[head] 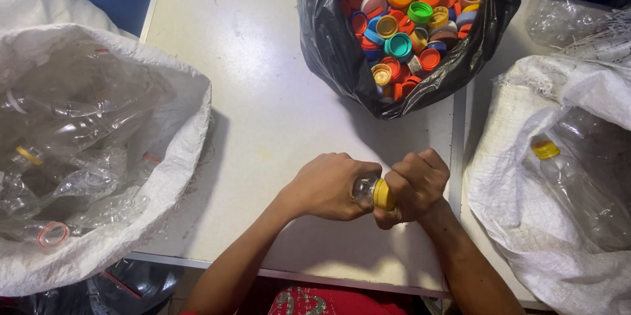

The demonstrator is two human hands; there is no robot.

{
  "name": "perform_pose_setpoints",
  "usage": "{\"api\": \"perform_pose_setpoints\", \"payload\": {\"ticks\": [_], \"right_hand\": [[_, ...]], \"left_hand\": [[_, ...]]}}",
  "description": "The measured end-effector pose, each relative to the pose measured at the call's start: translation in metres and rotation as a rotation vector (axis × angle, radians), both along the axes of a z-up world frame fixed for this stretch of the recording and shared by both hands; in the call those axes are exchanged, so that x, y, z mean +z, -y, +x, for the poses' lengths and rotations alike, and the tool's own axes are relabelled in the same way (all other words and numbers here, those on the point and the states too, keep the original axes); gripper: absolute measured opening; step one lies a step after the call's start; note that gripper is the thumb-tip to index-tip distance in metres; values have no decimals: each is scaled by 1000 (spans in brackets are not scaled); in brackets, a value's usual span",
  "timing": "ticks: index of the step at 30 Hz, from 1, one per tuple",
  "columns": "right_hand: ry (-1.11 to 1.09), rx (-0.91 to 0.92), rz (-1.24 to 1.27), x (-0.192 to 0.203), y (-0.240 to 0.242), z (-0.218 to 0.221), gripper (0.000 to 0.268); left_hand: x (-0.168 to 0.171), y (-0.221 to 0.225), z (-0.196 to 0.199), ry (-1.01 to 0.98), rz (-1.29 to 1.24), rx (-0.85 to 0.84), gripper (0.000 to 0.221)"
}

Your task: Sorting plastic bottles and their corresponding caps into bags.

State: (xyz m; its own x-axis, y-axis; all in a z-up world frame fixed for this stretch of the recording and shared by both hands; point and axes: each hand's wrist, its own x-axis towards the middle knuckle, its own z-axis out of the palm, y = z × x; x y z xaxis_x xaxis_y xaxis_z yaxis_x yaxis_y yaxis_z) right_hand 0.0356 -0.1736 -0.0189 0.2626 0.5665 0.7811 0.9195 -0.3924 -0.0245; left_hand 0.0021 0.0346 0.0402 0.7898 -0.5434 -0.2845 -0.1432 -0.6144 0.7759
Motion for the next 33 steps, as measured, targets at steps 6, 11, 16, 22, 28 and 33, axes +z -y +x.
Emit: {"api": "perform_pose_setpoints", "payload": {"ticks": [6, 11, 16, 22, 28, 33], "right_hand": [[-36, 74, -45, -4, 5, 6, 50], [-168, -12, -60, -13, 0, 4, 52], [-361, -133, 41, -12, -9, -2, 54], [-593, -114, 109, -6, -10, -7, 49], [-617, -6, 156, -5, -7, -9, 47], [-526, -104, 309, 0, 29, 3, 44]], "left_hand": [[-5, 8, 2, -2, 80, -20, 35], [-29, 14, -1, 33, 198, 73, 36], [-53, 19, -9, 592, 108, 303, 28], [-48, 17, -4, 691, 87, 403, 32], [-49, 14, -5, 817, 183, 417, 40], [-40, 16, 0, 754, 76, 408, 73]]}}
